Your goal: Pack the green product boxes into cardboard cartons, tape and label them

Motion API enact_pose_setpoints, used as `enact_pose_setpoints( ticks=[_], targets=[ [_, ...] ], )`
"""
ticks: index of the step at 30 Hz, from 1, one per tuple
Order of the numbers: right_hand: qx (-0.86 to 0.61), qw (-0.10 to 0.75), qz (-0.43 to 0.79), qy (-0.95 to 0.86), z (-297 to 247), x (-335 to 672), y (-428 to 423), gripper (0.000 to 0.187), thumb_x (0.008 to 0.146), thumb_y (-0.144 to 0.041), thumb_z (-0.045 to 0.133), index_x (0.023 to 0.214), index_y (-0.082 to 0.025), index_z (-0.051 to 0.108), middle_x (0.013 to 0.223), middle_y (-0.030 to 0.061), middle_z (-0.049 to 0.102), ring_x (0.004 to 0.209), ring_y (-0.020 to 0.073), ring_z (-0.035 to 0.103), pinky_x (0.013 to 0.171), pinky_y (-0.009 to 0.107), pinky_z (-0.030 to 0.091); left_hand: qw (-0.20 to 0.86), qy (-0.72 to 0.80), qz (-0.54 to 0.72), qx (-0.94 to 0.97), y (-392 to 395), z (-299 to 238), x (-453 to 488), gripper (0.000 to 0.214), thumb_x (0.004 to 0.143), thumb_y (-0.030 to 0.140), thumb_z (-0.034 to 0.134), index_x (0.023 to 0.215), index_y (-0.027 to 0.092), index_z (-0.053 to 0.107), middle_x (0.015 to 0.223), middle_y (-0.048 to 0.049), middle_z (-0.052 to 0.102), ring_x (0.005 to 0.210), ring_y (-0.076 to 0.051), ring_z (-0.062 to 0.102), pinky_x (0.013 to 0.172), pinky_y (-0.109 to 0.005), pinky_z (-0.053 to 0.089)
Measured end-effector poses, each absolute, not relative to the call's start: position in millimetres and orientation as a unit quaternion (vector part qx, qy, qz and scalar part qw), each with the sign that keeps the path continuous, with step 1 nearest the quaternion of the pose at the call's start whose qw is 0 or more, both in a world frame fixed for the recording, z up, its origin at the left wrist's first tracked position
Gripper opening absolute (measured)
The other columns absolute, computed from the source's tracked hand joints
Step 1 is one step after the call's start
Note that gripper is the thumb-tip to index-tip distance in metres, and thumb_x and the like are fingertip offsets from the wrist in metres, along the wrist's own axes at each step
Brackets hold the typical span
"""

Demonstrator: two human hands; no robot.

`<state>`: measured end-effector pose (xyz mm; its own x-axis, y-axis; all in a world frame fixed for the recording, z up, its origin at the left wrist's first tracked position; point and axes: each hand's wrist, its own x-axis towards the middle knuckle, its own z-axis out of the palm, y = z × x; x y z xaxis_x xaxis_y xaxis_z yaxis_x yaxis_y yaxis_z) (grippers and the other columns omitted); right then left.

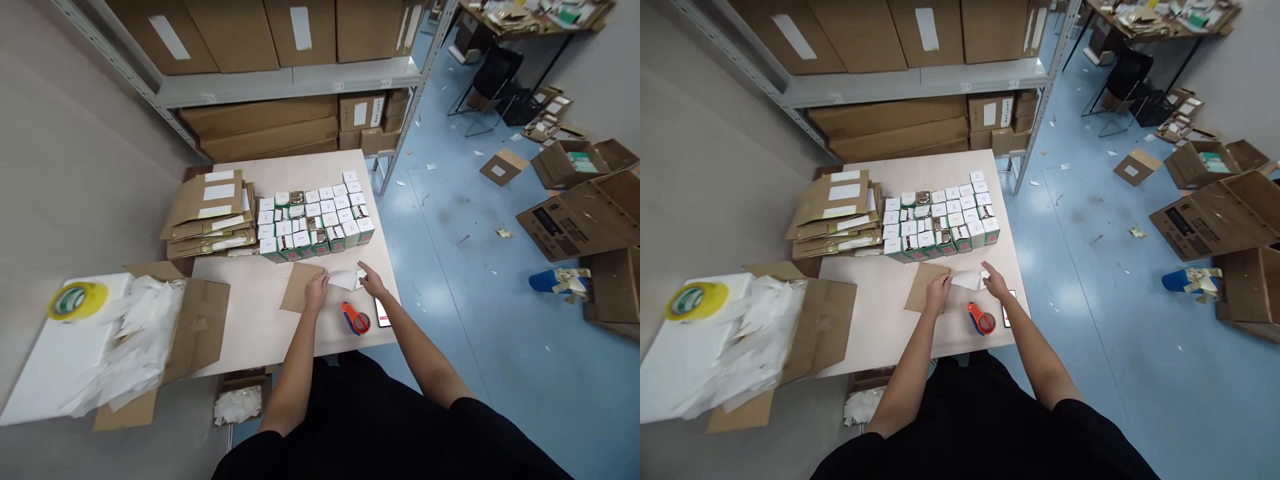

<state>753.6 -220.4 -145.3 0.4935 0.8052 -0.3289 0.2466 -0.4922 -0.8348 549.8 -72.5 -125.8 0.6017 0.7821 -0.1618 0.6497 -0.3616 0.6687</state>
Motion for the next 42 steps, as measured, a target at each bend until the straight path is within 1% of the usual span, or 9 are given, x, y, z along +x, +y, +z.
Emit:
enact_pose_setpoints(
  ticks=[2,5,10,25,27,30,33,38,42],
  targets=[
    [-0.744,0.356,0.424,-0.375,-134.7,754.8,-205.9,0.06,0.082,-0.023,0.06,0.142,-0.027,0.063,0.114,0.0043,0.076,0.074,0.0164,0.063,0.084,0.034,0.055,0.351,0.42,0.092,0.832,-62.8,-107.0,533.8,0.032,0.102,0.032,0.048,0.118,0.024,0.075,0.119,-0.0089,0.073,0.113,-0.026,0.065,0.101,-0.034,0.049],
    [-0.692,0.337,0.474,-0.428,-123.8,750.3,-187.8,0.031,0.082,-0.03,0.066,0.109,-0.021,0.079,0.083,0.0025,0.076,0.075,0.0197,0.066,0.076,0.03,0.053,0.329,0.421,0.088,0.841,-50.9,-84.2,513.6,0.032,0.101,0.033,0.05,0.118,0.026,0.076,0.118,-0.0079,0.074,0.114,-0.025,0.066,0.101,-0.033,0.05],
    [-0.657,0.344,0.489,-0.459,-115.1,742.8,-174.9,0.019,0.081,-0.038,0.068,0.082,-0.021,0.077,0.077,0.0026,0.075,0.078,0.0214,0.068,0.076,0.029,0.052,0.315,0.452,0.076,0.831,-39.4,-65.0,488.5,0.026,0.098,0.039,0.057,0.108,0.029,0.079,0.109,-0.0048,0.077,0.106,-0.025,0.069,0.093,-0.03,0.052],
    [-0.699,0.437,0.412,-0.388,-98.9,745.2,-199.0,0.012,0.078,-0.026,0.072,0.07,-0.017,0.074,0.072,0.0063,0.074,0.071,0.0186,0.065,0.074,0.032,0.05,0.424,0.554,0.268,0.665,-23.1,-73.1,439.4,0.016,0.08,0.031,0.068,0.085,0.02,0.079,0.08,-0.0032,0.077,0.079,-0.021,0.069,0.082,-0.03,0.052],
    [-0.74,0.462,0.341,-0.35,-96.2,747.0,-209.1,0.012,0.08,-0.019,0.069,0.087,-0.015,0.078,0.082,0.0087,0.076,0.069,0.0166,0.062,0.074,0.033,0.049,0.452,0.529,0.293,0.656,-12.6,-68.3,428.0,0.015,0.077,0.031,0.07,0.083,0.02,0.078,0.079,-0.0032,0.077,0.078,-0.021,0.069,0.081,-0.03,0.052],
    [-0.776,0.455,0.291,-0.325,-86.6,730.3,-211.1,0.039,0.075,-0.012,0.072,0.113,-0.015,0.076,0.102,0.0118,0.077,0.064,0.0146,0.057,0.075,0.035,0.048,0.499,0.521,0.337,0.605,-13.9,-62.4,425.4,0.015,0.074,0.031,0.073,0.081,0.019,0.078,0.081,-0.0053,0.077,0.078,-0.021,0.071,0.081,-0.031,0.054],
    [-0.793,0.455,0.259,-0.312,-74.8,681.5,-198.7,0.044,0.074,-0.022,0.076,0.118,-0.02,0.074,0.114,0.0111,0.075,0.071,0.0161,0.06,0.08,0.036,0.05,0.572,0.5,0.358,0.542,-30.1,-59.4,426.7,0.017,0.068,0.03,0.08,0.079,0.018,0.077,0.08,-0.0067,0.078,0.08,-0.022,0.072,0.081,-0.032,0.055],
    [-0.664,0.541,0.383,-0.346,-66.0,564.8,-168.0,0.044,0.079,-0.053,0.072,0.11,-0.022,0.071,0.108,0.008,0.075,0.097,0.0238,0.069,0.081,0.035,0.053,0.696,0.454,0.343,0.438,-55.1,-58.0,403.5,0.037,0.058,0.034,0.089,0.085,0.014,0.075,0.08,-0.009,0.078,0.077,-0.021,0.073,0.073,-0.03,0.056],
    [-0.667,0.585,0.357,-0.294,-59.6,502.5,-145.9,0.039,0.082,-0.06,0.064,0.09,-0.022,0.064,0.084,0.0026,0.071,0.083,0.0207,0.066,0.075,0.032,0.052,0.743,0.419,0.291,0.434,-64.1,-56.2,370.4,0.049,0.051,0.035,0.095,0.09,0.013,0.076,0.079,-0.0096,0.079,0.08,-0.025,0.075,0.074,-0.033,0.057]
  ],
)
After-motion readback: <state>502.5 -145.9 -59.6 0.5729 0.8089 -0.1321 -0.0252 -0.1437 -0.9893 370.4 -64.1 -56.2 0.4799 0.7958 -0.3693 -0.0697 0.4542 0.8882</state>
